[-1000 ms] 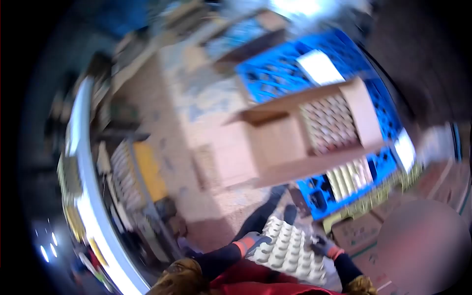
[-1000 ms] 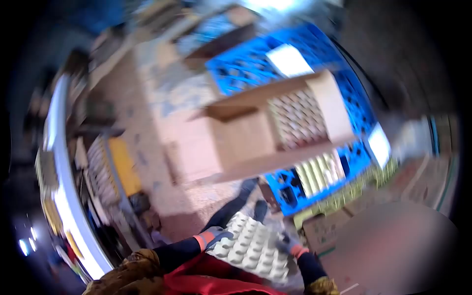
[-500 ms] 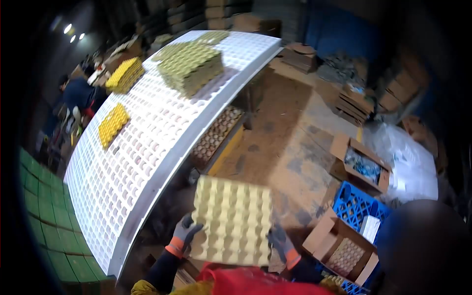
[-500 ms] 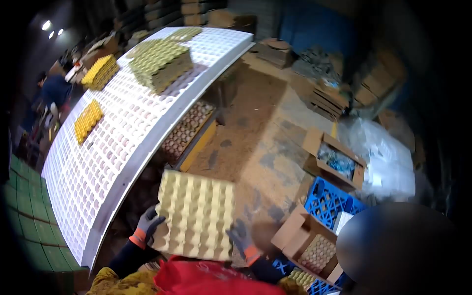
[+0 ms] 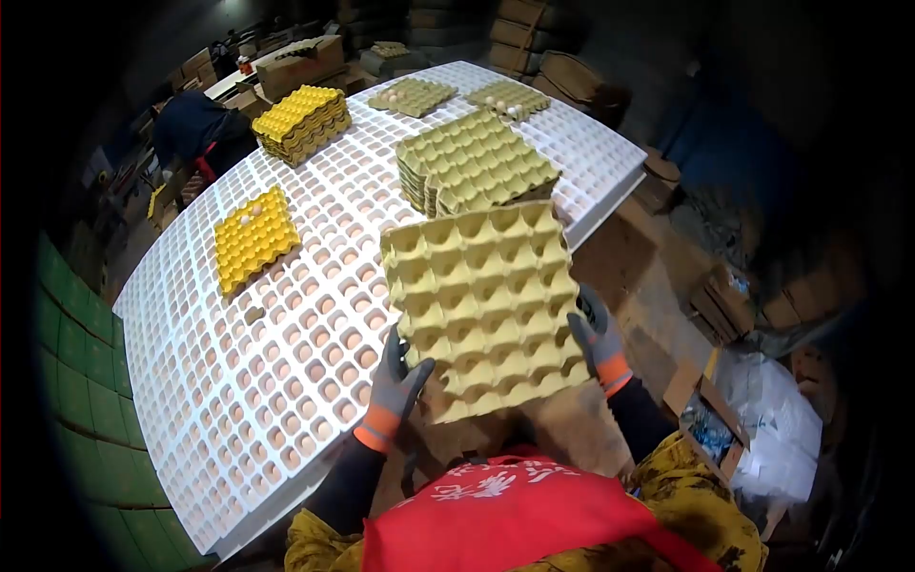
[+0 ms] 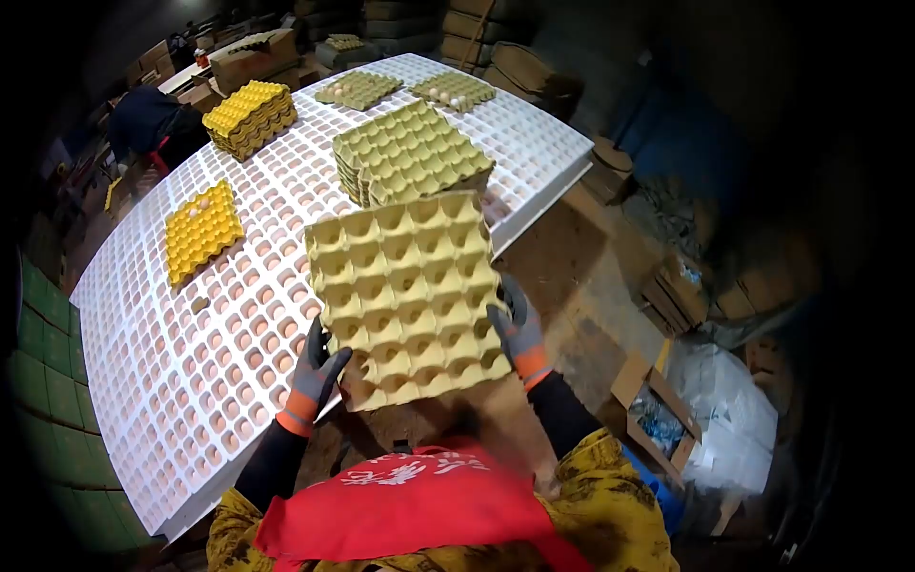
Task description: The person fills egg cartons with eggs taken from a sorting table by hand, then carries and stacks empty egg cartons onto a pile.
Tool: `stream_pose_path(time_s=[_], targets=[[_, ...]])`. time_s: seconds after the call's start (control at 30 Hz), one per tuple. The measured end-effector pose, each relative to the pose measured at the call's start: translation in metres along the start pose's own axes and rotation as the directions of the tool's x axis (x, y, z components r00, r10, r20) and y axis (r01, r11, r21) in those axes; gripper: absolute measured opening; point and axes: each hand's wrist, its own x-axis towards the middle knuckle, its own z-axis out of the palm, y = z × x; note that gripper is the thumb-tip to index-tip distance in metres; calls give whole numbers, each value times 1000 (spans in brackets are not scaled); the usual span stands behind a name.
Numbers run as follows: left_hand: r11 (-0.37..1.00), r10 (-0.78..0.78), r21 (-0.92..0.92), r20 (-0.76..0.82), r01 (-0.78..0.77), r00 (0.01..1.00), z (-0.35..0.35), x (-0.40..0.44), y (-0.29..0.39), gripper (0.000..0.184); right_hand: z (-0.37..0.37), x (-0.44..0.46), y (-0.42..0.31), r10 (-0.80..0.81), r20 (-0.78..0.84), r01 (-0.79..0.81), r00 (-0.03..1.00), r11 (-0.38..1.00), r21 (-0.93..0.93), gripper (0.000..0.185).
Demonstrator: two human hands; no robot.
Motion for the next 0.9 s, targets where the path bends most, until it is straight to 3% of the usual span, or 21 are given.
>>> stream_pose_path(time_s=[0.03, 0.1, 0.13, 0.17, 0.23, 0.3, 0.37, 0.4, 0.43, 0.47, 0.5, 0.57, 0.6, 0.63, 0.7, 0.73, 0.83, 0.87, 0.9], targets=[[996, 54, 73, -11, -53, 998, 3, 24, 6, 80, -1, 34, 2, -41, 20, 42, 999, 999, -8, 60], [993, -30, -113, -124, 16, 992, 20, 78, 37, 81, 3, 110, -44, -97, 38, 101, 995, 988, -113, 57], [995, 79, 71, -202, -66, 976, 24, 106, 38, 82, -3, 155, -48, -192, 85, 207, 978, 950, -235, 56], [998, 46, 60, -245, -32, 968, 35, 135, 59, 78, -10, 206, -49, -283, 147, 317, 948, 885, -342, 55], [994, 100, 57, -276, -88, 956, 40, 210, 38, 79, -9, 294, -59, -353, 246, 418, 903, 855, -307, 54], [982, 172, 135, -372, -130, 912, 61, 270, 34, 80, -7, 378, -44, -322, 323, 419, 890, 858, -297, 56], [991, 128, 93, -438, -97, 890, 75, 313, 18, 88, -3, 428, -28, -281, 410, 451, 868, 792, -411, 60], [931, 156, 365, -453, 22, 878, 77, 327, 6, 88, -2, 450, -8, -212, 468, 423, 858, 809, -409, 62], [787, 176, 599, -451, 150, 875, 80, 340, -16, 89, -1, 467, 14, -78, 519, 405, 851, 727, -554, 64], [813, 208, 571, -462, 109, 862, 80, 348, -58, 89, 3, 473, 54, -21, 563, 391, 826, 742, -545, 66], [943, 109, 326, -499, 69, 860, 88, 352, -70, 87, 6, 476, 97, 33, 606, 380, 794, 752, -538, 68], [971, 75, 230, -551, 65, 831, 93, 362, -79, 84, 3, 496, 145, -62, 664, 289, 746, 927, -239, 73], [948, 54, 287, -565, 135, 824, 89, 360, -77, 80, 5, 494, 145, -46, 656, 279, 753, 926, -255, 74], [967, 40, 228, -574, 112, 818, 88, 364, -74, 74, 5, 494, 135, 120, 620, 199, 775, 886, -419, 72], [899, 57, 382, -584, 212, 810, 75, 375, -73, 68, 11, 503, 106, 144, 639, 276, 756, 815, -510, 69], [886, 35, 398, -571, 240, 820, 76, 374, -67, 64, 14, 512, 119, 196, 655, 152, 730, 888, -434, 67], [910, 95, 371, -623, 187, 776, 95, 369, -79, 63, 21, 490, 145, 28, 594, 126, 804, 968, -217, 68], [898, 117, 401, -617, 183, 778, 91, 367, -86, 63, 19, 492, 154, 61, 604, 128, 794, 956, -265, 69], [960, 38, 239, -621, 143, 783, 91, 370, -81, 63, 18, 494, 140, 133, 625, 77, 770, 951, -298, 74]])
